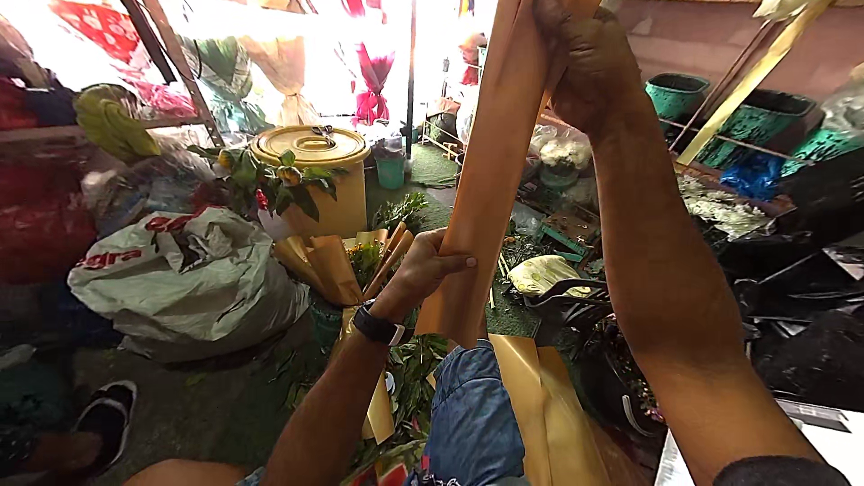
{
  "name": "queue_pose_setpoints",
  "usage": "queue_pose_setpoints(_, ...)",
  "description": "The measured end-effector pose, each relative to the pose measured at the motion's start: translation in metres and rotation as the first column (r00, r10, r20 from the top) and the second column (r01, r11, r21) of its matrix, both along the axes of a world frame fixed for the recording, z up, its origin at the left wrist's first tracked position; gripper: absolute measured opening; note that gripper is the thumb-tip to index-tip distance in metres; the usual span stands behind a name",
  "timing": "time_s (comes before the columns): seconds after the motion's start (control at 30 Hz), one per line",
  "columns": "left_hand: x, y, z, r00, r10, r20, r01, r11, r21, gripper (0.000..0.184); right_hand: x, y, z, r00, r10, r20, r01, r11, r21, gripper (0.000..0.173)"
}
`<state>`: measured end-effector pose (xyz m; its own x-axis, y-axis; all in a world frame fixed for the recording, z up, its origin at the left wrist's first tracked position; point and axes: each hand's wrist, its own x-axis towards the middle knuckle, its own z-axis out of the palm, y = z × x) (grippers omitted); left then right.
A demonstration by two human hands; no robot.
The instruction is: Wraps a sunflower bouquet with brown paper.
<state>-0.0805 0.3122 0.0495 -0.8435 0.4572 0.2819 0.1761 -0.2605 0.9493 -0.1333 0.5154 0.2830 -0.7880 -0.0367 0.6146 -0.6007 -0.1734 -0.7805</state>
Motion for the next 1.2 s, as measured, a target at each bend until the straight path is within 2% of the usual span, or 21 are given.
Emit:
queue_pose_setpoints(0.17,-0.002,-0.005,-0.004,0.999,-0.015,0.032,0.014,0.999,0.043,0.024,-0.006,-0.003,-0.004,0.999,0.050,0.000,-0.050,0.998,-0.035,0.022)
queue_pose_setpoints(0.23,-0.003,-0.009,-0.008,0.999,0.012,0.045,-0.015,0.998,0.063,0.022,0.005,-0.008,-0.023,0.986,0.149,0.081,-0.152,0.988,0.036,0.036)
queue_pose_setpoints(0.3,-0.003,-0.017,-0.015,0.997,0.043,0.062,-0.050,0.992,0.120,0.022,0.023,-0.024,-0.069,0.973,0.108,0.206,-0.147,0.971,0.187,0.042)
queue_pose_setpoints(0.4,-0.002,-0.028,-0.029,0.979,0.107,0.171,-0.148,0.959,0.242,0.024,0.038,-0.048,-0.166,0.954,0.067,0.292,-0.172,0.921,0.349,0.036)
queue_pose_setpoints(0.47,0.002,-0.034,-0.043,0.951,0.157,0.266,-0.229,0.936,0.269,0.023,0.044,-0.064,-0.218,0.939,0.089,0.332,-0.206,0.919,0.336,0.025)
queue_pose_setpoints(0.53,0.007,-0.042,-0.062,0.895,0.302,0.330,-0.373,0.910,0.179,0.028,0.040,-0.074,-0.247,0.907,0.116,0.404,-0.246,0.925,0.288,0.024)
queue_pose_setpoints(0.57,0.011,-0.049,-0.071,0.846,0.451,0.284,-0.488,0.870,0.071,0.035,0.038,-0.077,-0.254,0.899,0.097,0.427,-0.253,0.911,0.326,0.024)
queue_pose_setpoints(0.6,0.017,-0.058,-0.078,0.765,0.629,0.140,-0.627,0.776,-0.067,0.047,0.035,-0.077,-0.259,0.901,0.068,0.429,-0.261,0.875,0.409,0.024)
queue_pose_setpoints(0.63,0.023,-0.069,-0.084,0.635,0.767,-0.092,-0.768,0.615,-0.177,0.060,0.032,-0.077,-0.263,0.911,0.047,0.409,-0.273,0.812,0.515,0.023)
queue_pose_setpoints(0.67,0.030,-0.080,-0.084,0.489,0.796,-0.356,-0.872,0.434,-0.227,0.067,0.027,-0.077,-0.266,0.927,0.038,0.373,-0.281,0.729,0.624,0.023)
queue_pose_setpoints(0.7,0.037,-0.088,-0.078,0.385,0.712,-0.587,-0.923,0.310,-0.230,0.069,0.023,-0.078,-0.268,0.945,0.045,0.325,-0.278,0.635,0.721,0.021)
queue_pose_setpoints(0.73,0.043,-0.093,-0.070,0.350,0.556,-0.754,-0.935,0.255,-0.246,0.067,0.020,-0.079,-0.271,0.961,0.062,0.268,-0.259,0.531,0.807,0.018)
queue_pose_setpoints(0.77,0.046,-0.093,-0.062,0.379,0.367,-0.850,-0.922,0.235,-0.309,0.063,0.020,-0.083,-0.273,0.975,0.087,0.205,-0.222,0.418,0.881,0.016)
queue_pose_setpoints(0.8,0.047,-0.092,-0.054,0.447,0.179,-0.876,-0.887,0.219,-0.407,0.056,0.023,-0.087,-0.272,0.982,0.112,0.151,-0.177,0.289,0.941,0.013)
queue_pose_setpoints(0.87,0.038,-0.089,-0.047,0.605,-0.088,-0.791,-0.776,0.155,-0.611,0.037,0.033,-0.101,-0.261,0.989,0.112,0.095,-0.093,-0.022,0.995,0.015)
queue_pose_setpoints(0.9,0.032,-0.088,-0.048,0.670,-0.164,-0.724,-0.712,0.134,-0.689,0.031,0.039,-0.107,-0.256,0.991,0.103,0.089,-0.072,-0.154,0.985,0.015)
queue_pose_setpoints(0.97,0.020,-0.088,-0.055,0.750,-0.226,-0.622,-0.598,0.171,-0.783,0.026,0.046,-0.111,-0.254,0.989,0.117,0.088,-0.046,-0.323,0.945,0.015)
queue_pose_setpoints(1.03,0.011,-0.086,-0.066,0.784,-0.232,-0.575,-0.513,0.279,-0.812,0.026,0.048,-0.107,-0.255,0.984,0.156,0.086,-0.017,-0.396,0.918,0.014)
queue_pose_setpoints(1.1,0.004,-0.081,-0.075,0.828,-0.212,-0.518,-0.416,0.386,-0.823,0.016,0.046,-0.101,-0.254,0.980,0.181,0.081,0.004,-0.425,0.905,0.018)
queue_pose_setpoints(1.17,-0.001,-0.076,-0.082,0.882,-0.155,-0.446,-0.335,0.461,-0.822,0.010,0.041,-0.098,-0.251,0.979,0.200,0.040,0.050,-0.425,0.904,0.015)
queue_pose_setpoints(1.2,-0.002,-0.076,-0.085,0.906,-0.088,-0.413,-0.314,0.513,-0.799,0.009,0.041,-0.096,-0.250,0.972,0.230,-0.038,0.129,-0.395,0.909,0.013)
